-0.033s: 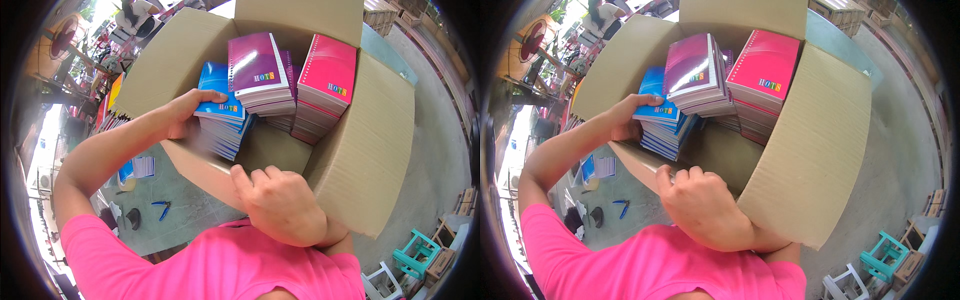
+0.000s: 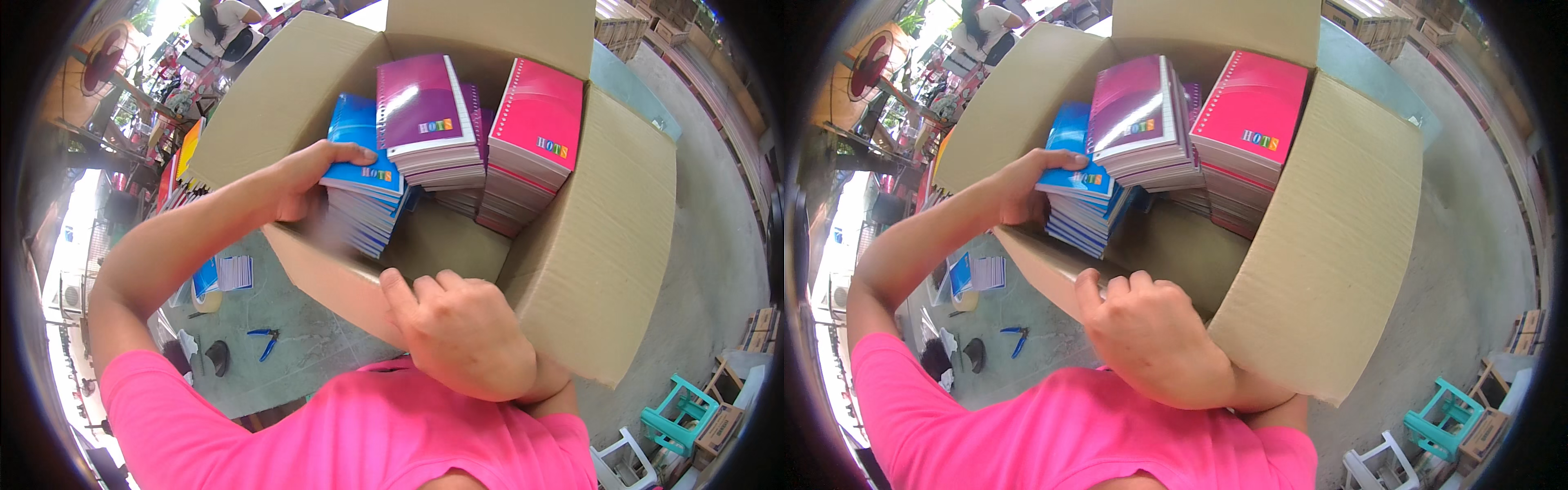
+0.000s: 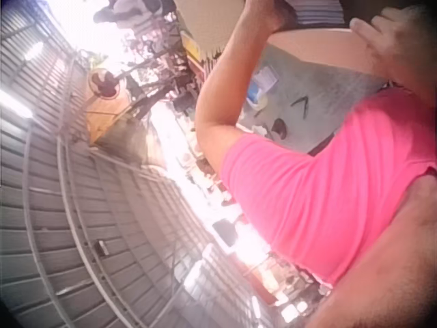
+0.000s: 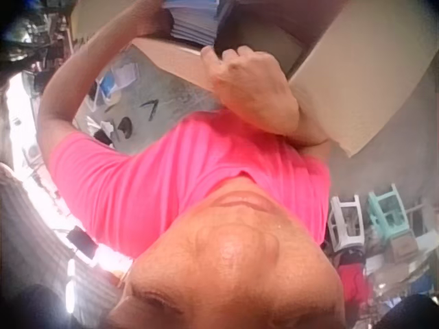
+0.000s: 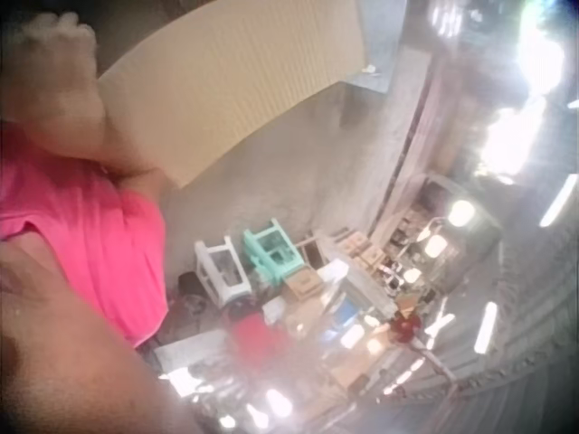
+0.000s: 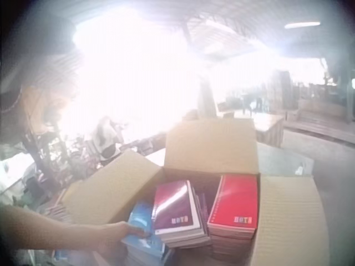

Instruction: The person uses pliers to cut and bend the wire spirals on notebooks, stacks the notebooks on a table, and then places the stacks into a cardboard box.

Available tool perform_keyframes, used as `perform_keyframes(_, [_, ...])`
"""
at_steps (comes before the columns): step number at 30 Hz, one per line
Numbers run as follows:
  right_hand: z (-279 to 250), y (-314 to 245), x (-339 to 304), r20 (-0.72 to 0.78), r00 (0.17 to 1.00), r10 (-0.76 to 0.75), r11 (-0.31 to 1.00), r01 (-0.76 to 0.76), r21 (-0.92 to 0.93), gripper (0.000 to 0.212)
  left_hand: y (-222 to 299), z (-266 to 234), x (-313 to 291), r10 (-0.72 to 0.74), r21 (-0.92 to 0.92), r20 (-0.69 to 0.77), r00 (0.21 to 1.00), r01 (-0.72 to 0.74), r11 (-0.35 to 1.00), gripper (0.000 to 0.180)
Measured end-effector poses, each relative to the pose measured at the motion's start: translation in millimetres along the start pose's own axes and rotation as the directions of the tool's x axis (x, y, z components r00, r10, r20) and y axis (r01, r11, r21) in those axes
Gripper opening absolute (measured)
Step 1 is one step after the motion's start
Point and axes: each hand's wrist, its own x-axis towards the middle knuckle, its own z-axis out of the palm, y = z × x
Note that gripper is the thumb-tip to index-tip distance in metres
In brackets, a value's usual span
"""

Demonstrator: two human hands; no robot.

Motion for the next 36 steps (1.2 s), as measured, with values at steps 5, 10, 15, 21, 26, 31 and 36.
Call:
perform_keyframes(5, [-9, -3, 5, 0.011, 0.999, 0.046, 0.996, -0.046, 0.075, 0.031, 17, 0, 32, 0.191, 0.143, 0.115, 0.975, -0.207, 0.968, 0.047])
perform_keyframes(10, [-45, -6, -18, -0.182, 0.979, -0.094, 0.996, 0.093, -0.016, 0.033, 27, -4, 47, 0.288, 0.135, 0.156, 0.945, -0.309, 0.941, 0.050])
perform_keyframes(15, [-94, 5, 36, -0.163, 0.983, -0.081, 0.971, 0.041, -0.236, 0.022, 11, -29, 53, 0.209, 0.099, 0.179, 0.961, -0.229, 0.968, 0.052])
perform_keyframes(21, [-31, 155, 161, 0.172, 0.947, 0.271, 0.955, -0.242, -0.174, 0.041, 10, -10, 10, 0.346, -0.021, 0.189, 0.919, -0.349, 0.937, 0.052])
perform_keyframes(26, [-19, 158, 173, 0.451, 0.893, -0.013, 0.743, 0.311, -0.593, 0.030, -36, -66, -70, 0.592, -0.388, 0.158, 0.790, -0.501, 0.773, 0.043])
perform_keyframes(31, [-35, 158, 180, 0.485, 0.865, 0.128, 0.932, 0.063, -0.358, 0.030, -121, -107, -125, 0.793, -0.491, -0.317, 0.520, -0.806, 0.332, 0.049])
perform_keyframes(36, [-14, 157, 156, 0.228, 0.955, -0.187, 0.978, 0.202, -0.044, 0.037, -224, -143, -144, 0.579, -0.282, -0.752, 0.315, -0.948, 0.149, 0.063])
